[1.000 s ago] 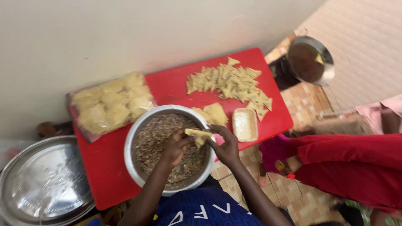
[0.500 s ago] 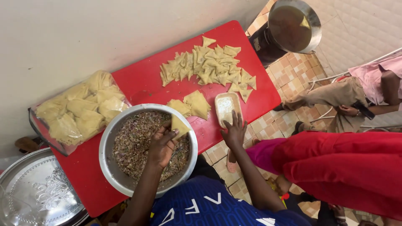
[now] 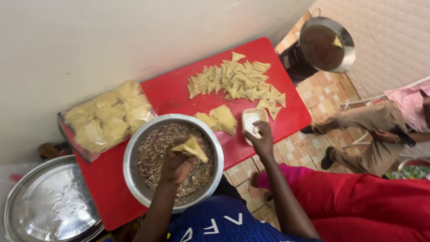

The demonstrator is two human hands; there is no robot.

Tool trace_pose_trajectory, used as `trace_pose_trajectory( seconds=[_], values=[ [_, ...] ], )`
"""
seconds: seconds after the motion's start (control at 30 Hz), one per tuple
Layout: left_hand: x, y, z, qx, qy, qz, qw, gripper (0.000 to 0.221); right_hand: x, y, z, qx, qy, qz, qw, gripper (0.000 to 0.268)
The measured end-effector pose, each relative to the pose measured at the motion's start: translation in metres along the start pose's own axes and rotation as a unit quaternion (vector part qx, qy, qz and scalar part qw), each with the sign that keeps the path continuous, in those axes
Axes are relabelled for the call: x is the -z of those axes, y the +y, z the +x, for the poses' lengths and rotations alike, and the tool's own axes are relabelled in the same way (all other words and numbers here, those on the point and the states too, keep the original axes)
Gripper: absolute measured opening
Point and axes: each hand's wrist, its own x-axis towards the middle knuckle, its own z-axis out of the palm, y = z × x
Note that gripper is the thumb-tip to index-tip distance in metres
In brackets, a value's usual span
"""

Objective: Filling and folding triangular pastries with a meat and lentil mixture

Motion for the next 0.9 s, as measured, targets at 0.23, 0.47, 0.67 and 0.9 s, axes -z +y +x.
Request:
trace_pose_trajectory(
  seconds=[0.23, 0.47, 0.67, 0.9],
  values=[
    [-0.015, -0.004, 0.008, -0.124, -0.052, 0.281, 0.95, 0.062, -0.004, -0.134, -0.04, 0.196, -0.227, 0.242, 0.923, 0.034],
    [-0.029, 0.001, 0.002, -0.083, 0.041, 0.239, 0.967, 0.037, -0.06, -0.178, -0.091, 0.393, -0.317, 0.07, 0.861, 0.052],
    [-0.034, -0.001, 0.01, -0.022, 0.191, 0.054, 0.98, 0.031, -0.073, -0.141, -0.099, 0.387, -0.161, 0.046, 0.907, 0.03],
    [-0.055, -0.021, 0.046, 0.018, 0.073, 0.235, 0.969, 0.068, -0.048, -0.072, -0.055, -0.047, -0.172, 0.195, 0.965, 0.064]
  ],
)
